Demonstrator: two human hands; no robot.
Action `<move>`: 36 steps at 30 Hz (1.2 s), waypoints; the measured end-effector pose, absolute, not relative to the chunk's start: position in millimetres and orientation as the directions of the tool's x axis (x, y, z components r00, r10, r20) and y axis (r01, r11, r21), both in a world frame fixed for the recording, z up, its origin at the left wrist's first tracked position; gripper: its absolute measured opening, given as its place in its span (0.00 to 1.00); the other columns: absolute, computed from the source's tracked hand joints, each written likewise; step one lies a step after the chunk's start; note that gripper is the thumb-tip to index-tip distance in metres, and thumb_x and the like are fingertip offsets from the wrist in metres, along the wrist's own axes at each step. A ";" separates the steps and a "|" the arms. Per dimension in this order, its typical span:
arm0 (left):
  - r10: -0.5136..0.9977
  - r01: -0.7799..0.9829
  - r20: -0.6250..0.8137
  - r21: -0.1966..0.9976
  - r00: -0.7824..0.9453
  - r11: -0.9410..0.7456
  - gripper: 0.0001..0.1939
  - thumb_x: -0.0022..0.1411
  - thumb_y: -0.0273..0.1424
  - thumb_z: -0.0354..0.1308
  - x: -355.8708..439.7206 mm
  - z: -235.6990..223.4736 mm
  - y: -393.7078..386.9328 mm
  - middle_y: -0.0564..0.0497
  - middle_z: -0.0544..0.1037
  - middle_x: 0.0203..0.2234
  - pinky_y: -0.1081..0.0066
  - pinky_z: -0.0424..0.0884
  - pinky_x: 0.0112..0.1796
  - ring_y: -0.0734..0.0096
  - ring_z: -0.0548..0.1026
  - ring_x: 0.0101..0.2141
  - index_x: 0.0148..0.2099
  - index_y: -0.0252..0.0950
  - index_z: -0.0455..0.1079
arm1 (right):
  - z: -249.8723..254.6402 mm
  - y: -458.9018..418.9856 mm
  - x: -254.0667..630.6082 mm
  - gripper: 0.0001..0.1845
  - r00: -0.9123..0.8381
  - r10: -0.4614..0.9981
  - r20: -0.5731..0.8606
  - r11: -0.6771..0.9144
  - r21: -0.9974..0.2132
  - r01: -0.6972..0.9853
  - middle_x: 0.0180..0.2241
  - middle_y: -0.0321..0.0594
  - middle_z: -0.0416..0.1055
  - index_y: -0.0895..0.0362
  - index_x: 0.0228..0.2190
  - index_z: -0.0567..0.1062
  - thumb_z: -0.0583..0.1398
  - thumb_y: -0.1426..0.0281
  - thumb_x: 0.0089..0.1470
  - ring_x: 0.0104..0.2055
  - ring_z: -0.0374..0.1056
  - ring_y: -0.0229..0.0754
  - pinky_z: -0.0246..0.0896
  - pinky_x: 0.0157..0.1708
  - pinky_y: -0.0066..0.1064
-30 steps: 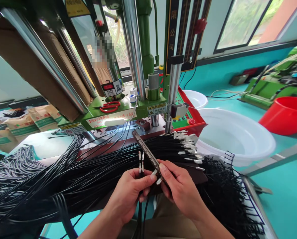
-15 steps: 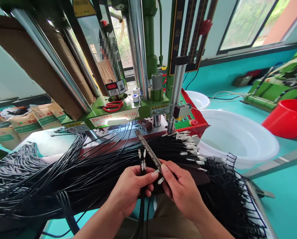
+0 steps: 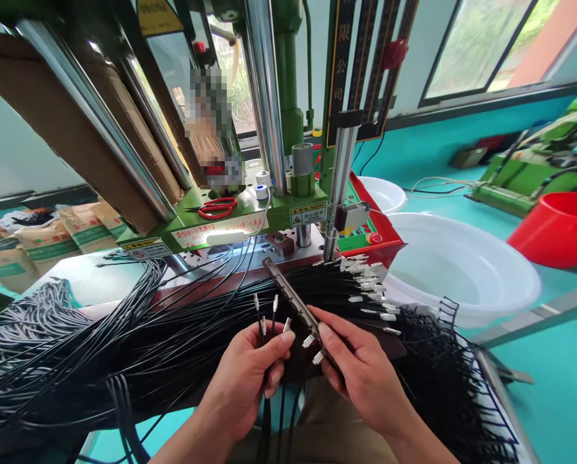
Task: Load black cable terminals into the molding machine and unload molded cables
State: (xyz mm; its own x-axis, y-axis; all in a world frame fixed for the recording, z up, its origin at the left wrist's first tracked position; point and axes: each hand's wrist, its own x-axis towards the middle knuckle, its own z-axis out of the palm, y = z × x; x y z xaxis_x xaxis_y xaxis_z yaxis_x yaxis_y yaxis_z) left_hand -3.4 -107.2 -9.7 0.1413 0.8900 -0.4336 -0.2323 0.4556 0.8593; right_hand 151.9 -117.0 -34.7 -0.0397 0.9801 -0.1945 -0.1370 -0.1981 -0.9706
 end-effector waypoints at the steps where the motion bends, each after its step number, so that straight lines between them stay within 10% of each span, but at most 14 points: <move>1: 0.881 -0.222 -0.452 0.853 0.138 0.472 0.15 0.51 0.36 0.64 -2.5 -9.4 -106.4 0.57 0.67 0.20 0.81 0.48 0.12 0.85 0.57 0.13 0.35 0.33 0.66 | -35.7 -116.5 152.5 0.33 -0.060 0.981 -0.187 -0.193 -0.972 -0.133 0.17 0.32 0.61 0.57 0.56 0.68 0.59 0.52 0.53 0.15 0.51 0.30 0.43 0.13 0.21; 28: 0.866 -0.166 -0.478 0.851 0.144 0.498 0.11 0.46 0.32 0.65 -1.8 -7.7 -97.4 0.55 0.68 0.17 0.81 0.50 0.12 0.85 0.58 0.13 0.28 0.30 0.69 | -38.4 -115.4 152.8 0.30 -0.120 0.986 -0.115 -0.115 -0.993 0.006 0.19 0.33 0.62 0.58 0.54 0.70 0.58 0.54 0.56 0.16 0.52 0.30 0.44 0.13 0.22; 36: 0.918 -0.293 -0.395 0.875 0.032 0.386 0.16 0.48 0.33 0.68 -14.3 -3.4 -95.5 0.52 0.72 0.24 0.78 0.69 0.27 0.80 0.70 0.23 0.38 0.28 0.73 | -35.7 -117.4 165.6 0.31 -0.091 0.967 -0.237 -0.248 -0.959 -0.137 0.20 0.32 0.63 0.54 0.56 0.68 0.60 0.54 0.54 0.17 0.53 0.29 0.41 0.14 0.21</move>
